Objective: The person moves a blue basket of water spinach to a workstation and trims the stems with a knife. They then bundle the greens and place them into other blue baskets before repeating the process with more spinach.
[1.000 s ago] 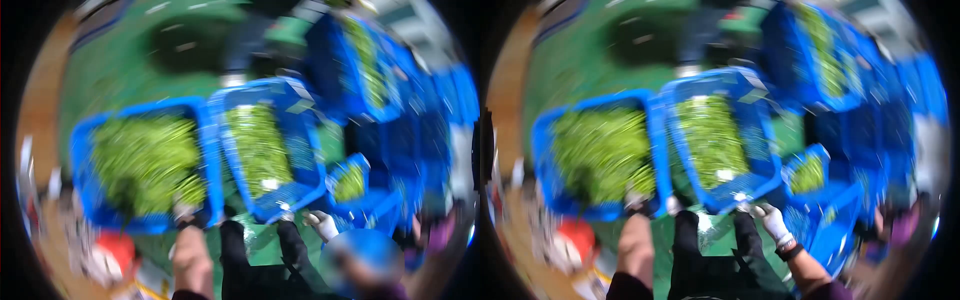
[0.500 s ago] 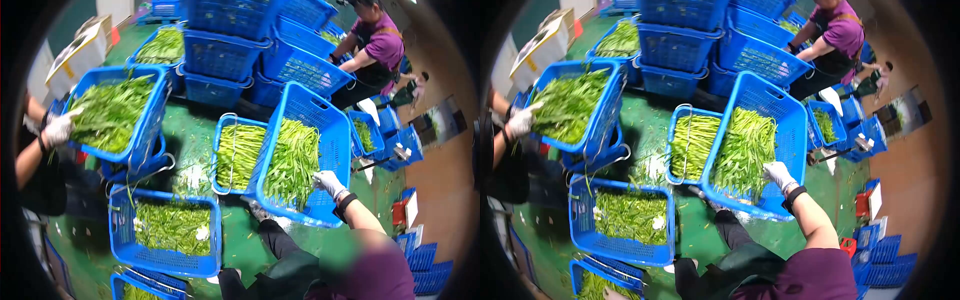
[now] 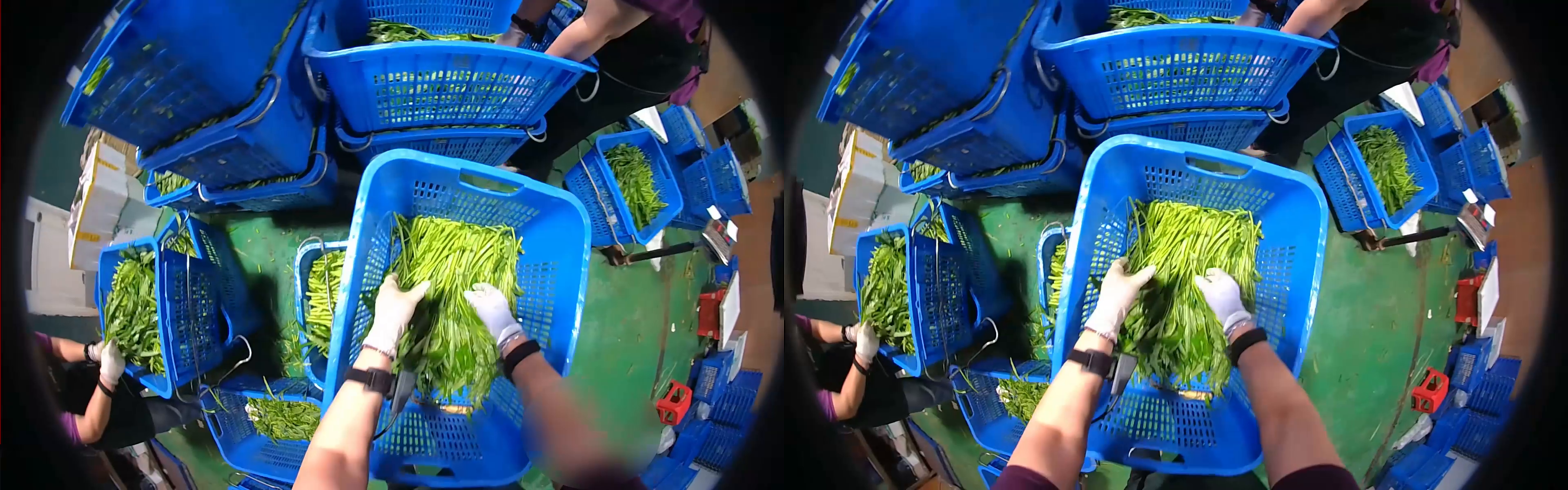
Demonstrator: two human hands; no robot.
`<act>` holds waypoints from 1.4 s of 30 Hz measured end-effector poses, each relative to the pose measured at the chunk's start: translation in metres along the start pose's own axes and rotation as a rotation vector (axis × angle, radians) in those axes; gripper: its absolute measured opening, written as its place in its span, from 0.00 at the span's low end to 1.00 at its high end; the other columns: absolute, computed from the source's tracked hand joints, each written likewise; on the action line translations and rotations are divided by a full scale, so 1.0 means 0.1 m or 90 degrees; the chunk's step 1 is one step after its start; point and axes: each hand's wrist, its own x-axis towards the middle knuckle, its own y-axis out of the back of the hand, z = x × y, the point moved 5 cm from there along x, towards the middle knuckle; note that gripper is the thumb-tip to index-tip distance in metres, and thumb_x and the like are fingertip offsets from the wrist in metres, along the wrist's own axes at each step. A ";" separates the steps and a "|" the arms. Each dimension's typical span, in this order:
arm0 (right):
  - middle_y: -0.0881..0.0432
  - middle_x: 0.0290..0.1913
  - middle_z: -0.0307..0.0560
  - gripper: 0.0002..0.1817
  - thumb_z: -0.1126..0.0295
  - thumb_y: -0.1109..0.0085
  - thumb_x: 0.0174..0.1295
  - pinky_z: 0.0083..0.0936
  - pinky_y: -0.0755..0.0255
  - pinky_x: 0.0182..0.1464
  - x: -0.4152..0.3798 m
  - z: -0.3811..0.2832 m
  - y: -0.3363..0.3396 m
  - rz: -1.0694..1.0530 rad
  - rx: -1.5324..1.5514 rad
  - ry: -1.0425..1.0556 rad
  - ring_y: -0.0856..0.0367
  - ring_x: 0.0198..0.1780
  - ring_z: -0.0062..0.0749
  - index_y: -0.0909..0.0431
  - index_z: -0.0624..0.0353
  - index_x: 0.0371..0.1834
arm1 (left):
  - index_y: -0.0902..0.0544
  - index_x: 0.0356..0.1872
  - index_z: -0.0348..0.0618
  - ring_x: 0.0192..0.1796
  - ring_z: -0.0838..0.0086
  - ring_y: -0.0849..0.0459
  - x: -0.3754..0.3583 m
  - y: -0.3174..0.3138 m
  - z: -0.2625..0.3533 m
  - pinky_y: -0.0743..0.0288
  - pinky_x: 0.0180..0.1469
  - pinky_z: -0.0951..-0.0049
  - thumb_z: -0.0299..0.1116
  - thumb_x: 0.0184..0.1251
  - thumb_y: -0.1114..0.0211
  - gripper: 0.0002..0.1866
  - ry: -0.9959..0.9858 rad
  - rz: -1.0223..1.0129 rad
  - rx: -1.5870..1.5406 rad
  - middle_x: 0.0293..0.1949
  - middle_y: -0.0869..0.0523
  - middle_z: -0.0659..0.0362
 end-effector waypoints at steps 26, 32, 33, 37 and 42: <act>0.21 0.57 0.62 0.27 0.84 0.48 0.56 0.31 0.30 0.62 0.13 -0.07 -0.60 -0.039 0.017 0.078 0.23 0.60 0.46 0.28 0.67 0.63 | 0.46 0.69 0.30 0.62 0.61 0.24 0.78 -0.81 -0.50 0.31 0.65 0.66 0.50 0.33 0.13 0.64 -0.126 -0.155 0.144 0.62 0.25 0.46; 0.13 0.44 0.55 0.15 0.83 0.53 0.61 0.24 0.24 0.51 0.13 -0.59 -0.46 0.001 -0.158 0.191 0.14 0.43 0.37 0.19 0.69 0.49 | 0.32 0.58 0.31 0.50 0.61 0.16 0.98 -0.76 -0.68 0.23 0.54 0.66 0.39 0.38 0.15 0.46 -0.013 -0.073 0.155 0.48 0.15 0.48; 0.13 0.41 0.53 0.13 0.82 0.50 0.61 0.24 0.23 0.47 0.09 -0.59 -0.40 0.060 -0.049 0.158 0.14 0.41 0.34 0.18 0.65 0.46 | 0.30 0.56 0.30 0.49 0.63 0.15 1.02 -0.75 -0.82 0.22 0.52 0.66 0.34 0.42 0.17 0.40 -0.013 -0.075 0.048 0.46 0.14 0.50; 0.14 0.39 0.46 0.10 0.79 0.40 0.62 0.21 0.24 0.45 0.09 -0.55 -0.16 0.129 0.138 0.075 0.17 0.39 0.25 0.17 0.64 0.46 | 0.21 0.52 0.37 0.44 0.71 0.16 0.90 -0.56 -0.87 0.22 0.49 0.71 0.27 0.46 0.24 0.27 -0.069 -0.091 -0.148 0.46 0.14 0.58; 0.17 0.50 0.49 0.27 0.71 0.27 0.54 0.25 0.27 0.55 0.15 -0.64 -0.20 0.108 0.037 0.144 0.20 0.51 0.29 0.24 0.64 0.57 | 0.21 0.54 0.36 0.46 0.73 0.17 0.76 -0.40 -0.95 0.23 0.51 0.71 0.29 0.49 0.26 0.27 0.007 -0.096 -0.140 0.47 0.14 0.59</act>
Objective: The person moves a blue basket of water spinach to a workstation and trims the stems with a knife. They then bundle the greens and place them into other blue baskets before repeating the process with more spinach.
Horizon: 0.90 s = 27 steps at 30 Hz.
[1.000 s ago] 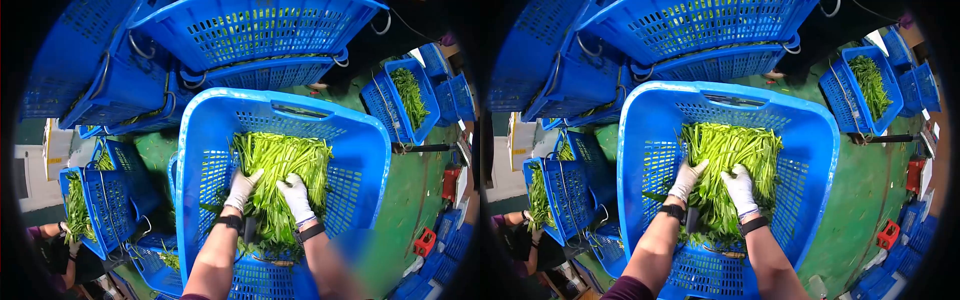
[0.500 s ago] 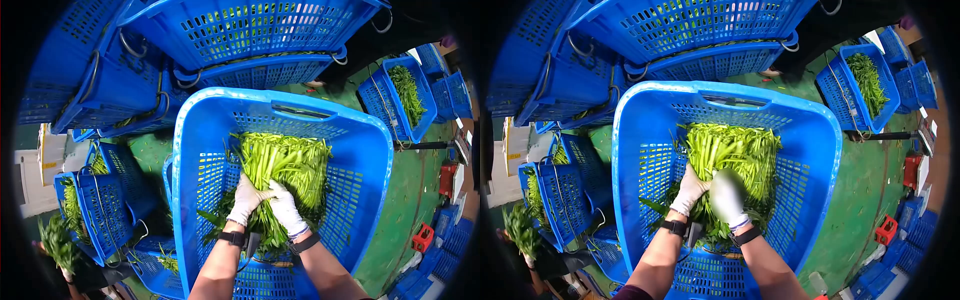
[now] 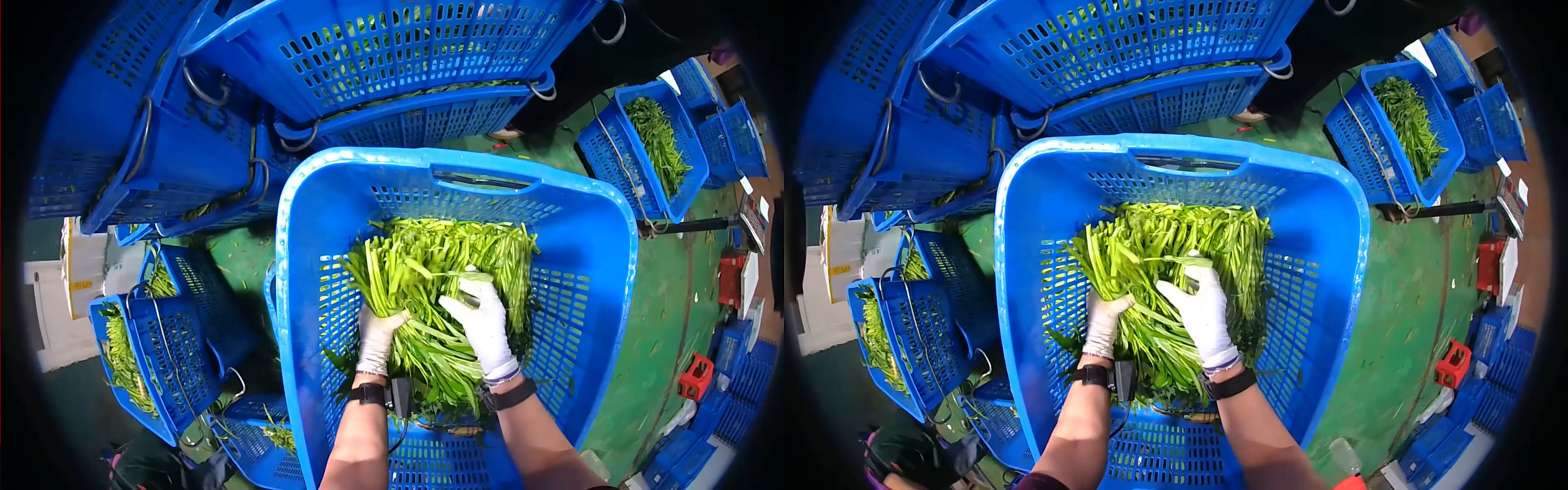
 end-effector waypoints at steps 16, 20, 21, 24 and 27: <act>0.21 0.56 0.44 0.44 0.70 0.20 0.39 0.29 0.31 0.62 0.04 -0.34 -0.61 -0.412 0.077 -0.095 0.22 0.55 0.30 0.32 0.60 0.64 | 0.27 0.62 0.35 0.52 0.73 0.18 -0.44 -0.15 0.29 0.25 0.57 0.70 0.29 0.47 0.20 0.38 0.110 -0.196 -0.127 0.53 0.16 0.57; 0.23 0.58 0.46 0.46 0.68 0.20 0.39 0.31 0.34 0.65 -0.18 -0.48 -0.67 -0.364 0.256 -0.038 0.26 0.61 0.36 0.34 0.59 0.65 | 0.26 0.61 0.37 0.55 0.72 0.19 -0.50 -0.10 0.39 0.25 0.59 0.69 0.28 0.49 0.22 0.35 0.015 -0.161 -0.217 0.56 0.18 0.58; 0.23 0.58 0.47 0.45 0.68 0.21 0.40 0.32 0.34 0.65 -0.23 -0.60 -0.65 -0.360 0.218 -0.028 0.26 0.60 0.39 0.34 0.59 0.65 | 0.25 0.61 0.38 0.54 0.72 0.19 -0.57 0.00 0.25 0.25 0.58 0.69 0.28 0.50 0.22 0.34 0.051 -0.140 -0.208 0.55 0.18 0.58; 0.29 0.63 0.57 0.51 0.64 0.21 0.39 0.36 0.39 0.68 -0.32 -0.62 -0.75 -0.303 0.247 -0.068 0.31 0.65 0.49 0.39 0.61 0.68 | 0.19 0.53 0.37 0.50 0.72 0.16 -0.83 0.09 0.24 0.22 0.52 0.69 0.30 0.58 0.27 0.21 0.032 -0.081 0.003 0.49 0.14 0.57; 0.38 0.70 0.64 0.60 0.56 0.20 0.38 0.36 0.46 0.73 -0.31 -0.66 -0.75 -0.329 0.100 0.011 0.41 0.72 0.56 0.48 0.68 0.73 | 0.19 0.52 0.37 0.49 0.72 0.16 -0.90 0.18 0.06 0.22 0.51 0.68 0.30 0.59 0.28 0.19 0.012 -0.060 0.025 0.48 0.14 0.57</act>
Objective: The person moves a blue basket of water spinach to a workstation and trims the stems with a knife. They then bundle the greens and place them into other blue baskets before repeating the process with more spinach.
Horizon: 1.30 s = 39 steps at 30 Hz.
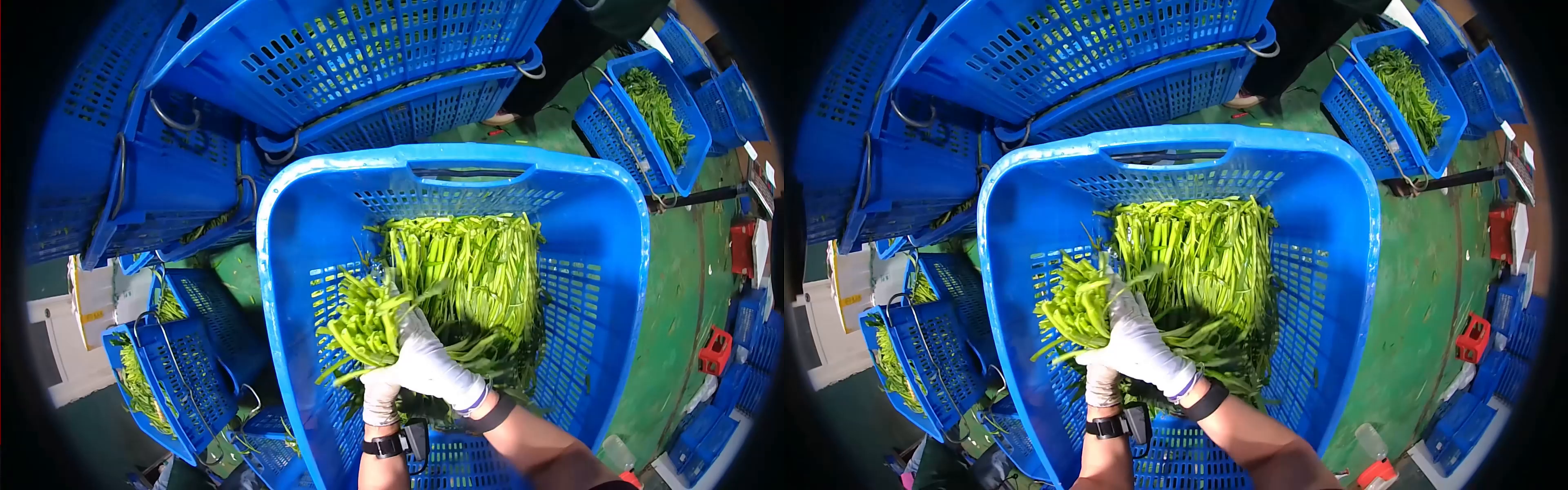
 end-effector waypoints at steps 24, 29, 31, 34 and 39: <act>0.28 0.67 0.47 0.33 0.50 0.47 0.68 0.26 0.38 0.66 0.45 0.34 0.53 -0.177 0.082 -0.057 0.25 0.58 0.32 0.35 0.60 0.70 | 0.18 0.48 0.34 0.44 0.55 0.17 -1.95 1.11 0.02 0.24 0.51 0.64 0.36 0.64 0.36 0.16 -0.037 0.249 0.571 0.44 0.14 0.41; 0.57 0.80 0.53 0.69 0.73 0.22 0.37 0.28 0.60 0.78 -0.75 -1.53 0.20 -0.441 0.060 0.146 0.54 0.79 0.33 0.67 0.64 0.79 | 0.26 0.62 0.45 0.57 0.65 0.21 -1.45 0.56 0.58 0.24 0.58 0.57 0.48 0.72 0.43 0.24 -0.195 0.001 -0.361 0.60 0.21 0.55; 0.62 0.80 0.55 0.74 0.72 0.19 0.33 0.30 0.63 0.78 -1.07 -1.51 0.08 -0.437 0.150 0.105 0.60 0.80 0.32 0.71 0.63 0.79 | 0.26 0.62 0.45 0.56 0.65 0.21 -1.53 0.32 1.08 0.24 0.58 0.58 0.48 0.71 0.42 0.24 -0.206 -0.009 -0.448 0.59 0.21 0.56; 0.55 0.79 0.51 0.65 0.70 0.22 0.45 0.28 0.57 0.76 -1.57 -1.54 -0.20 -0.410 0.250 0.062 0.52 0.76 0.31 0.65 0.60 0.79 | 0.26 0.61 0.44 0.55 0.66 0.20 -1.85 -0.08 1.87 0.24 0.58 0.60 0.48 0.69 0.39 0.26 -0.194 -0.058 -0.664 0.58 0.21 0.56; 0.20 0.58 0.44 0.37 0.79 0.31 0.46 0.26 0.32 0.62 -2.33 -1.95 -0.73 -0.326 0.303 -0.155 0.23 0.56 0.26 0.30 0.65 0.65 | 0.25 0.58 0.39 0.48 0.71 0.18 -2.88 0.16 1.73 0.19 0.50 0.67 0.37 0.61 0.30 0.26 -0.126 0.173 -0.540 0.49 0.17 0.58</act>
